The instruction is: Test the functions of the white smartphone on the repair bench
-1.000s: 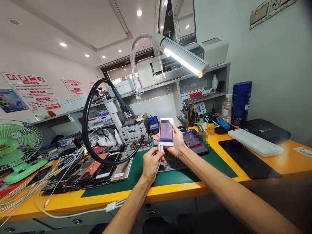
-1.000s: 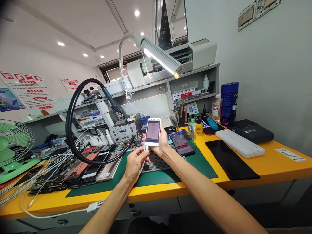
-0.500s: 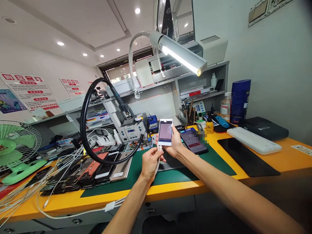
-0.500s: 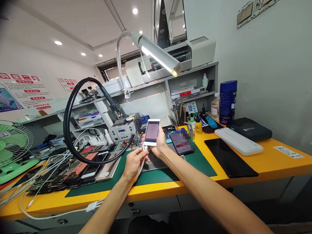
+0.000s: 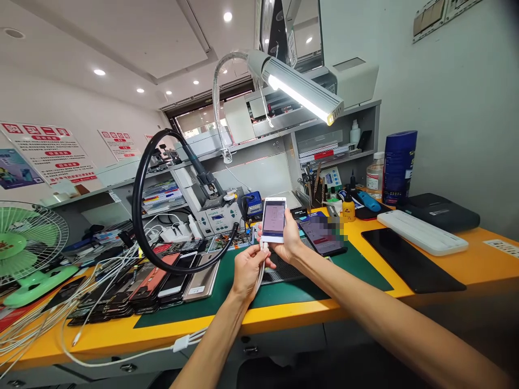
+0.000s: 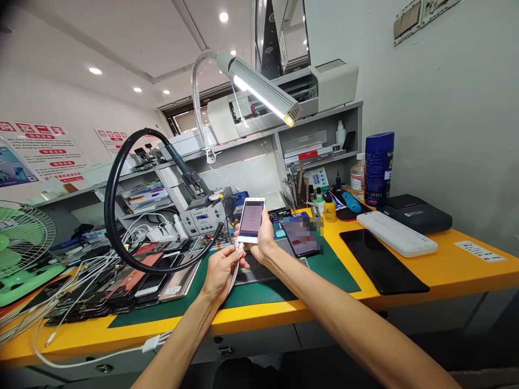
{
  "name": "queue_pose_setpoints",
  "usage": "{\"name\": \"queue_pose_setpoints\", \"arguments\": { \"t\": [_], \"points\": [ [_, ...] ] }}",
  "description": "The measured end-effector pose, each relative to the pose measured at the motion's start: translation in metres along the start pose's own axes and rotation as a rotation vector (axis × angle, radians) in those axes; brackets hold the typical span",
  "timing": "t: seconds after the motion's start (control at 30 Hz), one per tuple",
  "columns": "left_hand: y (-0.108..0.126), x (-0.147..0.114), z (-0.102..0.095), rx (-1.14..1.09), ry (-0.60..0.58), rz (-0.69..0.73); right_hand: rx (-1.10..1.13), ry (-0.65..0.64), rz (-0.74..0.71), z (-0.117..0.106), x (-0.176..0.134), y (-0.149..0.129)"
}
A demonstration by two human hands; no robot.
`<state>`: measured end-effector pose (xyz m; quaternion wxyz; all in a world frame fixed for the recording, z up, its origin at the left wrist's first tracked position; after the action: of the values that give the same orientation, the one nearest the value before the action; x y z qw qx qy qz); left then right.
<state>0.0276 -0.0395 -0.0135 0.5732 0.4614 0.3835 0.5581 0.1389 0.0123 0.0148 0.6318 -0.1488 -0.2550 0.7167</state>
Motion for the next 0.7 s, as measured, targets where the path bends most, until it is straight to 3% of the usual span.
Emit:
{"name": "queue_pose_setpoints", "arguments": {
  "t": [0.47,0.7],
  "points": [
    [0.002,-0.001,-0.001,0.01,-0.001,-0.012,-0.006,-0.003,0.014,-0.004,0.001,0.005],
    [0.002,0.001,0.001,0.006,0.013,-0.02,-0.002,-0.085,0.054,0.004,-0.002,-0.009]
  ]
}}
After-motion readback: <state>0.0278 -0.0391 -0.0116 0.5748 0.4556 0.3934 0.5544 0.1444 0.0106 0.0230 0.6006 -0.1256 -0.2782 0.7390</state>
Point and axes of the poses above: each hand's wrist, its own x-axis towards the middle knuckle, its own z-axis out of the palm, y = z × x, the point moved 3 cm from there along x, towards the middle knuckle, and after that the axes turned 4 degrees about -z, right-handed, at the moved point
